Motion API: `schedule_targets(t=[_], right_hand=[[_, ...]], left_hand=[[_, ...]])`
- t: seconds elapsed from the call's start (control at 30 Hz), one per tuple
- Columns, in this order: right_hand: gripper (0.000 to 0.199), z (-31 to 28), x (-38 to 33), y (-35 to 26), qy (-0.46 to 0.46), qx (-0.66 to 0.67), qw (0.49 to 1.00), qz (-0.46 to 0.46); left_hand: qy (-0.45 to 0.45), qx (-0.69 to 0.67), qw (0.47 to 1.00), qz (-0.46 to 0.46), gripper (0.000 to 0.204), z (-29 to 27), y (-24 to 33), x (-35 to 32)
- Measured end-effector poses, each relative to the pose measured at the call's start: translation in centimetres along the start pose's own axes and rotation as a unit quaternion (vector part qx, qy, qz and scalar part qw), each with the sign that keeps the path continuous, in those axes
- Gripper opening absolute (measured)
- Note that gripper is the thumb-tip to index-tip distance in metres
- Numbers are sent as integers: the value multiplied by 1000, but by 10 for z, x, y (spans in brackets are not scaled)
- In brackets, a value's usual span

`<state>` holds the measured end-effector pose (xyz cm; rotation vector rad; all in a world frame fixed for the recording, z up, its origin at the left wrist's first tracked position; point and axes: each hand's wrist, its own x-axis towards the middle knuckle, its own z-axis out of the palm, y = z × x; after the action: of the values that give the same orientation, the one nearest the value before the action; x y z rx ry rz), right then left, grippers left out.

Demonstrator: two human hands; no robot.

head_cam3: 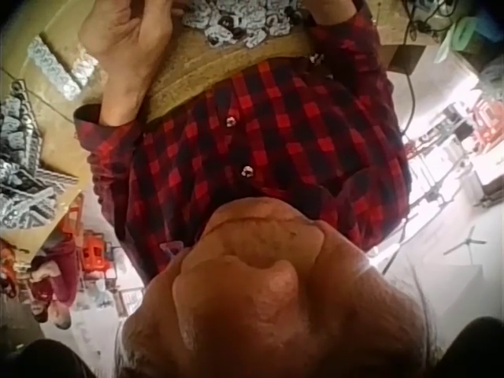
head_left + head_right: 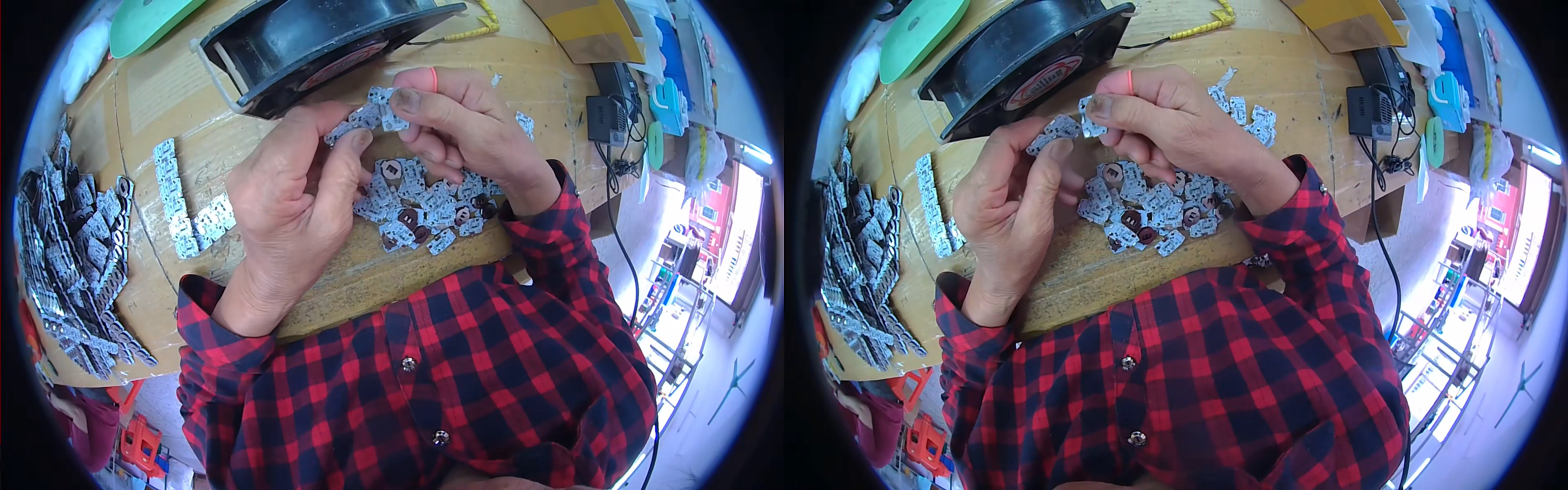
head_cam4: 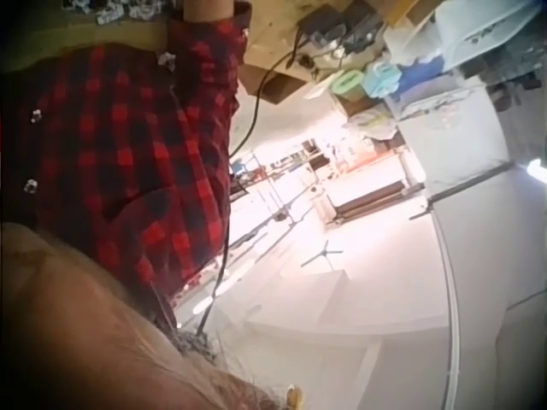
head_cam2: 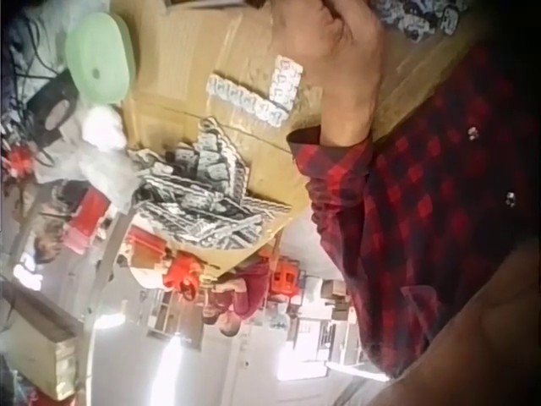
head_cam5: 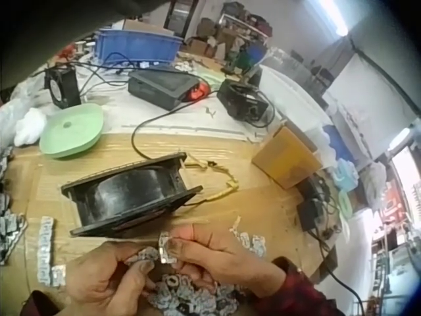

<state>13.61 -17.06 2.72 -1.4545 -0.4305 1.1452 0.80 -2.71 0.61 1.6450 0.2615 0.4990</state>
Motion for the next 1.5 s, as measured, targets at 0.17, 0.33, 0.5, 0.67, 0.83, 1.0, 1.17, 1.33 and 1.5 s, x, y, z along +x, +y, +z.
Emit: schedule_targets(t=[0.17, 0.33, 0.5, 0.67, 0.83, 1.0, 1.17, 1.33, 1.5], right_hand=[[26, -4, 2, 6, -7, 9, 1000, 16], [24, 0, 1, 1, 2, 39, 999, 30], [22, 2, 2, 4, 77, 18, 997, -22], [23, -1, 6, 9, 101, -64, 985, -120], [25, -3, 10, 11, 120, -133, 970, -165], [20, 2, 5, 6, 91, -62, 989, -98], [17, 10, 0, 3, 52, -36, 996, -66], [16, 3, -1, 5, 21, -12, 998, -53], [22, -2, 2, 7, 23, -221, 963, -154]], left_hand=[[17, 80, 996, 24, 12, 1, 0, -1], [24, 98, 994, 33, 12, 1, -1, 0], [21, 59, 998, 7, 11, 1, 0, -3], [13, 49, 999, 2, 11, 1, -2, -3], [10, 48, 999, -4, 12, 1, -1, -3], [17, 41, 999, -14, 12, 2, -2, -2], [8, 51, 999, -14, 12, 0, -3, -2], [-71, 118, 984, 116, 13, -6, -1, 4], [-50, 102, 988, 101, 13, -15, 6, 4]])
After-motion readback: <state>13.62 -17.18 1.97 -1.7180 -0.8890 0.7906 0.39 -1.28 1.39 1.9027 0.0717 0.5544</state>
